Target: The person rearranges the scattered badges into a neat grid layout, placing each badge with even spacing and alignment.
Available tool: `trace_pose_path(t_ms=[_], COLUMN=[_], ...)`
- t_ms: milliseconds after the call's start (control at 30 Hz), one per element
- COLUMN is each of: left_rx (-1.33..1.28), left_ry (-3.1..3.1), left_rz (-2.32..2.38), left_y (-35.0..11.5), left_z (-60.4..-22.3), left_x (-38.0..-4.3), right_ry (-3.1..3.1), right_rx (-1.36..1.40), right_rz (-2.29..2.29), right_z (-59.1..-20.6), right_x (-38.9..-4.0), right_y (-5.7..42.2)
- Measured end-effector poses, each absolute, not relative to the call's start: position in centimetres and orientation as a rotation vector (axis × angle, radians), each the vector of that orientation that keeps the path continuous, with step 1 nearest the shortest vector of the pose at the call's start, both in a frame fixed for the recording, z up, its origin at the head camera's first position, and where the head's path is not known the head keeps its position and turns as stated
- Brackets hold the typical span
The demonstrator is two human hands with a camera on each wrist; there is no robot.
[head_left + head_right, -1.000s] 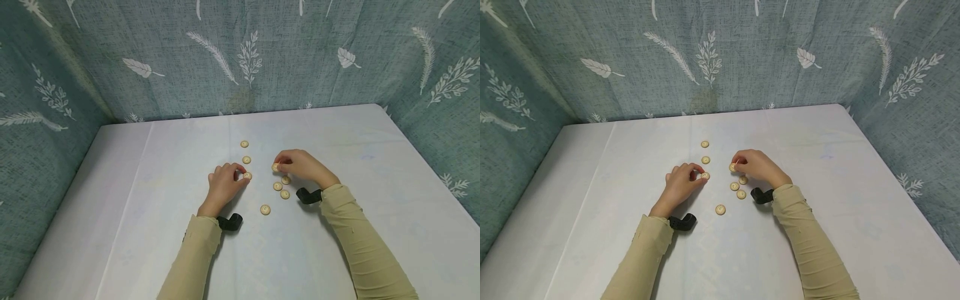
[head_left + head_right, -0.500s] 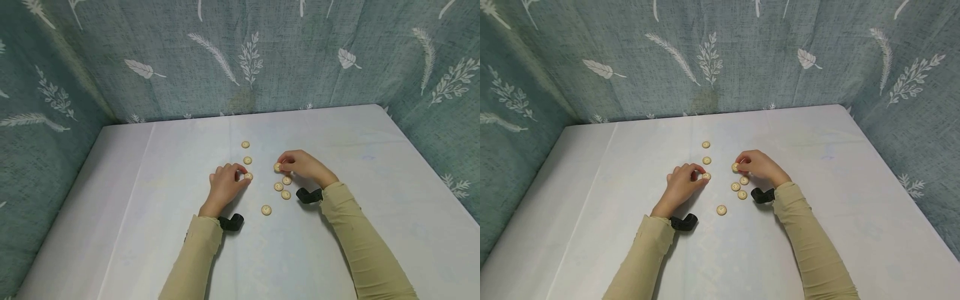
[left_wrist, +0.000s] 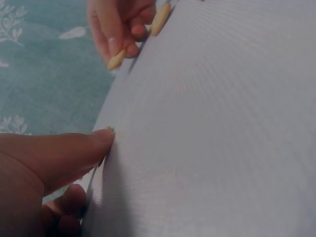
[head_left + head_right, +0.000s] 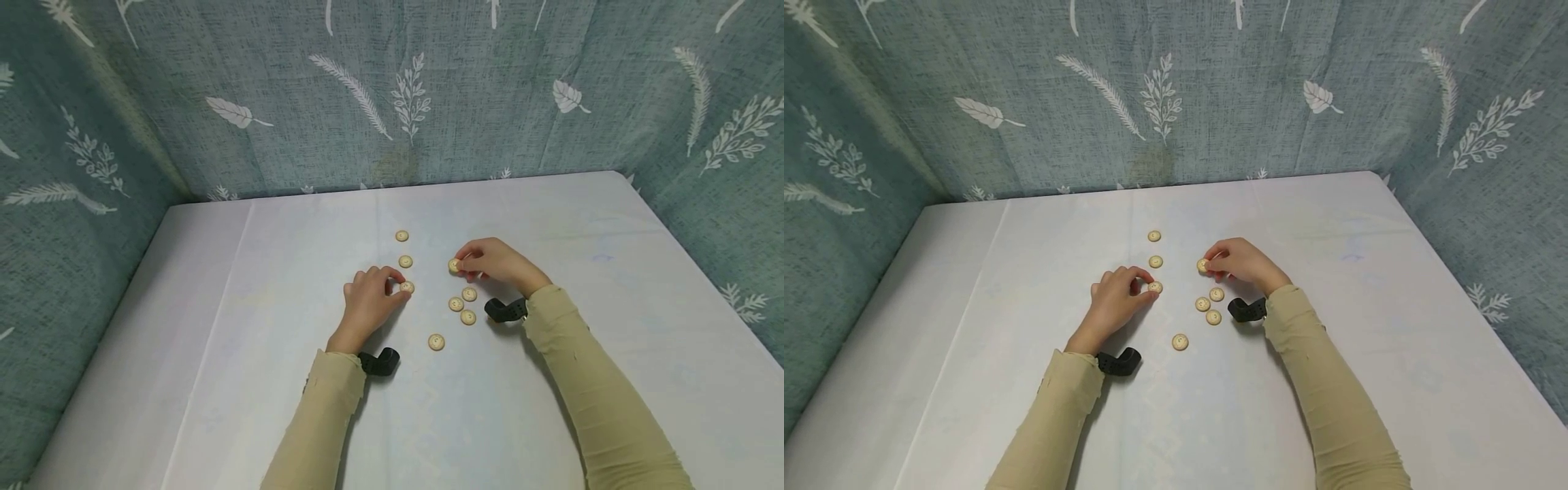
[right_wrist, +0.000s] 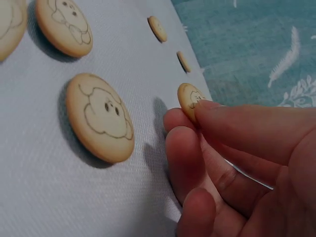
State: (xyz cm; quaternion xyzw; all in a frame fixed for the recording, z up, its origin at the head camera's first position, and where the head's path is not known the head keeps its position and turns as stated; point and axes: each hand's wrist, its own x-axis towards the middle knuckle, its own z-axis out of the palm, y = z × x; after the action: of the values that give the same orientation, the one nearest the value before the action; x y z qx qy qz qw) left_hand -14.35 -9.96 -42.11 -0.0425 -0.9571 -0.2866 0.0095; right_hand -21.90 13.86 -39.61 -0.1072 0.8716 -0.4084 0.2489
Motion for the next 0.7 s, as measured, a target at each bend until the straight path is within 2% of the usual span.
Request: trace_pose_path(t_ms=[700], left_rx=[-0.116], left_ry=[-3.018], left_rz=[-0.920], left_y=[-10.1], left_z=[-41.9], left_x=[-14.4], right_ry=[2.445], right_rx=[-0.083], right_rz=[-1.157], right_z=[-39.6], right_x=[-23.7], right_y=[12.2])
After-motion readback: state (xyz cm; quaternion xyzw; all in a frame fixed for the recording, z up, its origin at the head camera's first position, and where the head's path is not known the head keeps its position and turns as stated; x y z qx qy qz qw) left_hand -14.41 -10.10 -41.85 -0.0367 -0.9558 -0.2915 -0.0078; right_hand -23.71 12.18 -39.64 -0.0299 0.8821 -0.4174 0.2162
